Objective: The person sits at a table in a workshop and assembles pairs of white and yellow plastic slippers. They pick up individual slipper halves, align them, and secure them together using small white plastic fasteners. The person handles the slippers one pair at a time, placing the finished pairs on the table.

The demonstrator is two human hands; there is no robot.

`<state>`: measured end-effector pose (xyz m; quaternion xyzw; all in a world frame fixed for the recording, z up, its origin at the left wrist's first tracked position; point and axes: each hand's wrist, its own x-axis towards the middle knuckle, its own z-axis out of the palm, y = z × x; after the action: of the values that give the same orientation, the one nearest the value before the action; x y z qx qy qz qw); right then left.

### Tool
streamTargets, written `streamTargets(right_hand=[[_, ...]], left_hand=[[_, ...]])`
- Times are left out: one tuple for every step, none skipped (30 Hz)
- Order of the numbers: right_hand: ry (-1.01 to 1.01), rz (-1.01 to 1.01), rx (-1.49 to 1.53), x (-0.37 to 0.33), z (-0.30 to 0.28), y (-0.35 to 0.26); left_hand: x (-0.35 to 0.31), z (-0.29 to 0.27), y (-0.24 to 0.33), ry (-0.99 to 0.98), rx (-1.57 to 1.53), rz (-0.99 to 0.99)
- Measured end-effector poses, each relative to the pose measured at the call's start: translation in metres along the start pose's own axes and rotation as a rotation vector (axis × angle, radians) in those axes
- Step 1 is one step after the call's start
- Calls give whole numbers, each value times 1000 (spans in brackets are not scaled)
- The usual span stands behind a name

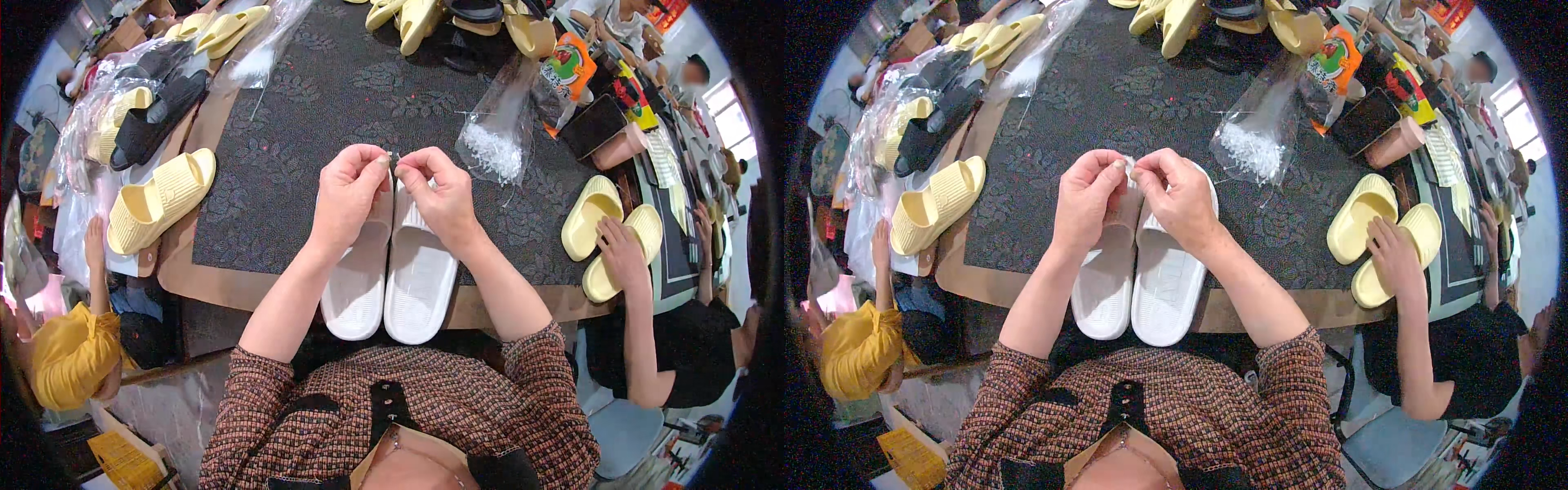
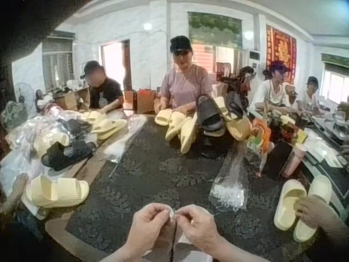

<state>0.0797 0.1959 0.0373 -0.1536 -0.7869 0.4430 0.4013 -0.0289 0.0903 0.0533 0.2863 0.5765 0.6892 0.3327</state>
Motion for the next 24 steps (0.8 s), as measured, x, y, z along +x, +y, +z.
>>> streamTargets(right_hand=[[-8,3,7,0,0,-1],[-16,13,2,1,0,-3],[-23,24,-4,0,0,-4],[-29,34,-10,0,0,-4],[-29,25,-10,0,0,-3],[-29,17,-8,-1,1,-1],[-29,9,-7,-1,1,0],[-28,-1,-10,-1,1,1],[-29,-12,-13,0,2,2],[-30,-22,-16,0,2,3],[-36,-24,-10,0,2,3],[-41,-25,-5,0,2,2],[-47,-27,0,0,2,2],[-49,-20,7,0,2,1],[-50,-14,13,0,2,0],[-52,-7,20,0,2,-1],[-48,-20,18,-1,2,0],[-44,-34,15,-1,2,0],[-40,-47,13,0,3,0],[-42,-45,7,0,3,0],[-43,-42,1,-1,3,0],[-43,-40,-5,-1,3,0],[-43,-42,-11,-1,2,-1],[-46,-45,-14,-1,2,-3]], left_hand=[[1,-1,-1,-2,-5,-12],[3,-2,-2,-9,-52,-24],[5,-3,-4,-19,-99,-34],[6,-3,-5,-29,-146,-45],[7,-4,-4,-42,-166,-74],[7,-4,0,-55,-184,-103],[8,-5,1,-68,-203,-132],[9,-6,0,-78,-212,-145],[10,-7,-1,-87,-221,-158],[11,-8,-2,-96,-230,-171],[12,-10,-1,-110,-229,-178],[13,-11,-2,-125,-229,-185],[14,-12,-2,-140,-228,-192],[14,-12,-1,-146,-224,-190],[14,-12,1,-151,-220,-189],[14,-12,2,-157,-216,-187],[14,-13,1,-169,-224,-193],[15,-14,0,-181,-233,-198],[15,-15,0,-193,-242,-204],[15,-15,0,-190,-234,-202],[15,-15,1,-187,-227,-202],[15,-14,1,-185,-220,-201],[15,-14,1,-178,-228,-213],[14,-14,1,-168,-237,-224]])
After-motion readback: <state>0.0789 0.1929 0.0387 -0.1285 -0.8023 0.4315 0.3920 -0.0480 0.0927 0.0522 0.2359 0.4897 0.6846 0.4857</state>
